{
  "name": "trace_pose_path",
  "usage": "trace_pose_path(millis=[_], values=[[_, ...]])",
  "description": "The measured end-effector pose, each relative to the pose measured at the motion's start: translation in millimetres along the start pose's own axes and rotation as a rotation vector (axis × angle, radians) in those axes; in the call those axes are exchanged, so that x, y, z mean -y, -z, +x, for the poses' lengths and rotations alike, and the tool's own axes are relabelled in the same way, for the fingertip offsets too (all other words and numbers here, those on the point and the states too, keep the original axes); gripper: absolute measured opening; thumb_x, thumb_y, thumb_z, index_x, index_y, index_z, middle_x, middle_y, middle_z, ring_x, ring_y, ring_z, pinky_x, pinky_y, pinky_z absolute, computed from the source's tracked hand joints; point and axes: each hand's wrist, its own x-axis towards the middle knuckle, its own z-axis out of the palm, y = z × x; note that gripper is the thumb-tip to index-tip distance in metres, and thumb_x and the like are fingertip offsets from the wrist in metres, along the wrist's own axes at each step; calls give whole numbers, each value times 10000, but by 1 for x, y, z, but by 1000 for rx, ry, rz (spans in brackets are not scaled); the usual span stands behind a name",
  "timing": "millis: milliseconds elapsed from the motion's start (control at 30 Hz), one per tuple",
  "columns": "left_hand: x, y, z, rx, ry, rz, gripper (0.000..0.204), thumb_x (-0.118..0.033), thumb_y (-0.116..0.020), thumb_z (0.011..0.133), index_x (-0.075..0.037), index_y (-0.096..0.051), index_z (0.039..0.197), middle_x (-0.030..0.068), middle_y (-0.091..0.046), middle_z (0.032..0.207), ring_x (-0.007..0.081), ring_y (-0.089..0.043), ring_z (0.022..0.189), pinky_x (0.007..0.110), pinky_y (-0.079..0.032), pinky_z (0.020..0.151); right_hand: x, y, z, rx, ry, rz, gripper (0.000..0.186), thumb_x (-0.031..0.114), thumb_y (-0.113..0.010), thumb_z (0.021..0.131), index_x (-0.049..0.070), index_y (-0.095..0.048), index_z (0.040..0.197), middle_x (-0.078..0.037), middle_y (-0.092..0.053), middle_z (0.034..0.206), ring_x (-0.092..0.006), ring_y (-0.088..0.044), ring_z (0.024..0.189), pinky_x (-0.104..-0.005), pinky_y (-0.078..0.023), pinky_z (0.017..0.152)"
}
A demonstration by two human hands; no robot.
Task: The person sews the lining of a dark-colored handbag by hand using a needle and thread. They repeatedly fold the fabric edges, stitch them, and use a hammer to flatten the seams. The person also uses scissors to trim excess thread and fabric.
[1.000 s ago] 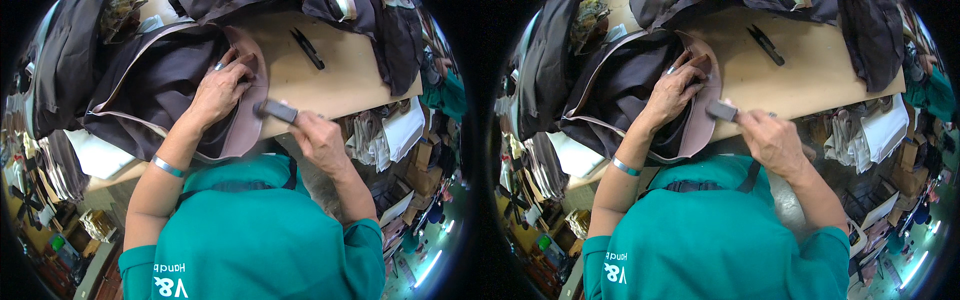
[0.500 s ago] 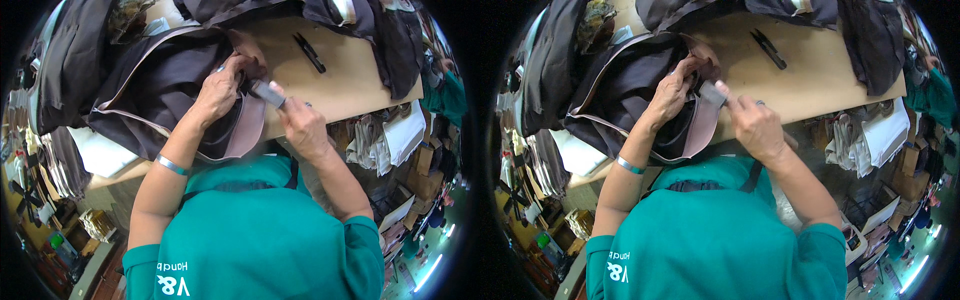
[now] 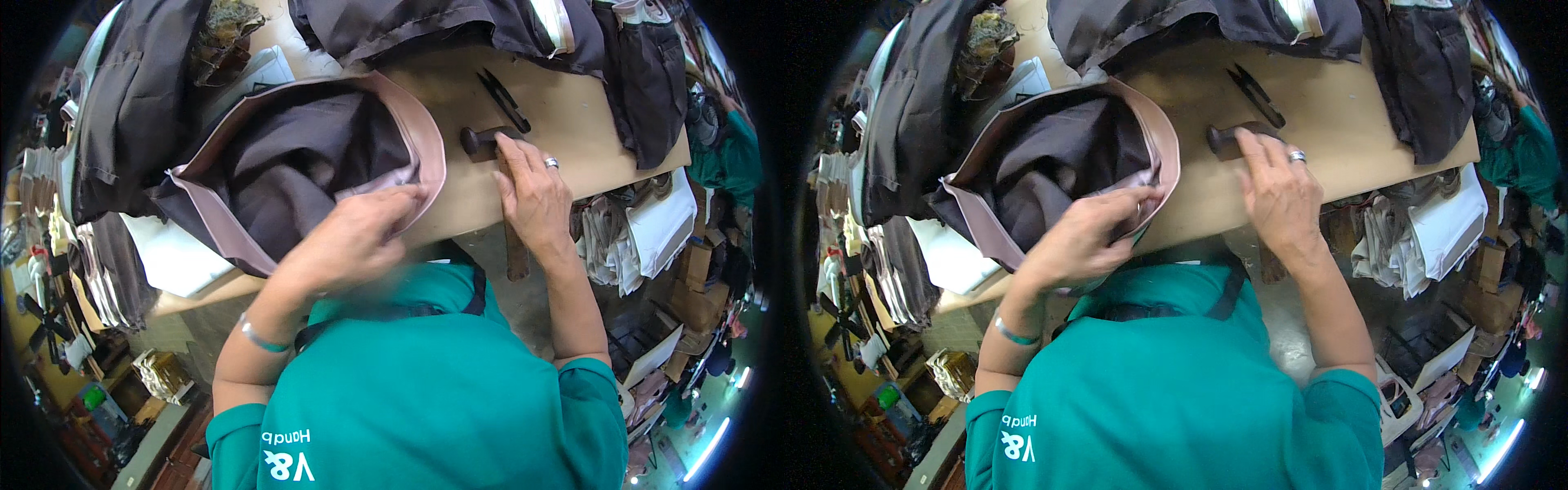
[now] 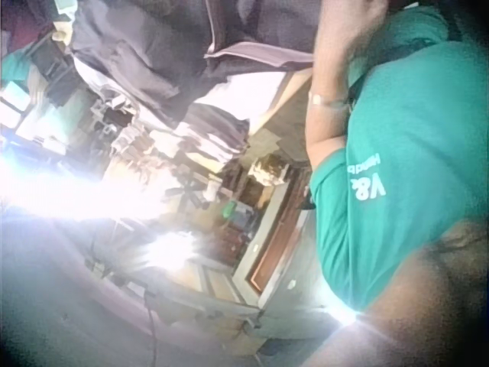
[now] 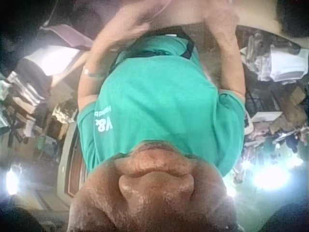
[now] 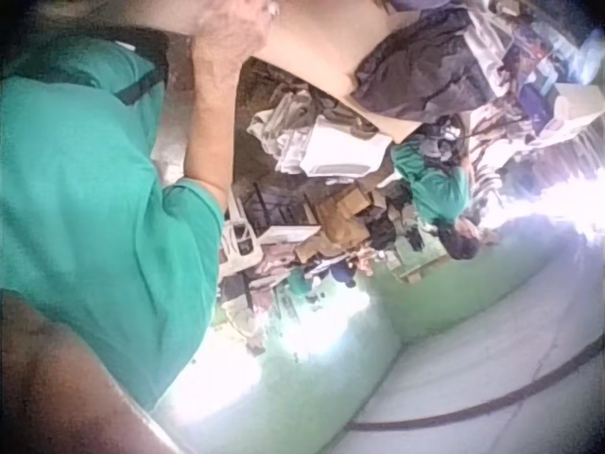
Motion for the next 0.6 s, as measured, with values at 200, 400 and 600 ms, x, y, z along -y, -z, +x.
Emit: trace_pose_path(millis=[200, 400, 600], values=[[1, 64, -53, 90, -9, -672, 171, -89, -613, 636, 6, -474, 664, 198, -578, 1101, 138, -547, 840, 270, -432, 751, 57, 22, 48, 93, 594, 551, 214, 111, -658, 712, 95, -584, 913, -45, -587, 929, -245, -505, 1067, -458, -272, 1002], [-19, 87, -92, -96, 271, -120, 352, -145, -662, 752, 15, -525, 1035, 119, -623, 936, 166, -596, 806, 278, -460, 715, 95, 24, 70, 289, 564, 670, 95, 177, -633, 753, 92, -619, 792, -62, -572, 648, -219, -553, 700, -427, -315, 945], [-34, 65, -90, -390, 146, 135, 141, -109, -552, 850, 15, -576, 912, 116, -632, 747, 186, -636, 693, 283, -481, 612, 132, 26, 75, 331, 635, 769, 103, 163, -629, 752, 69, -625, 794, -81, -591, 650, -233, -537, 625, -386, -368, 853]])
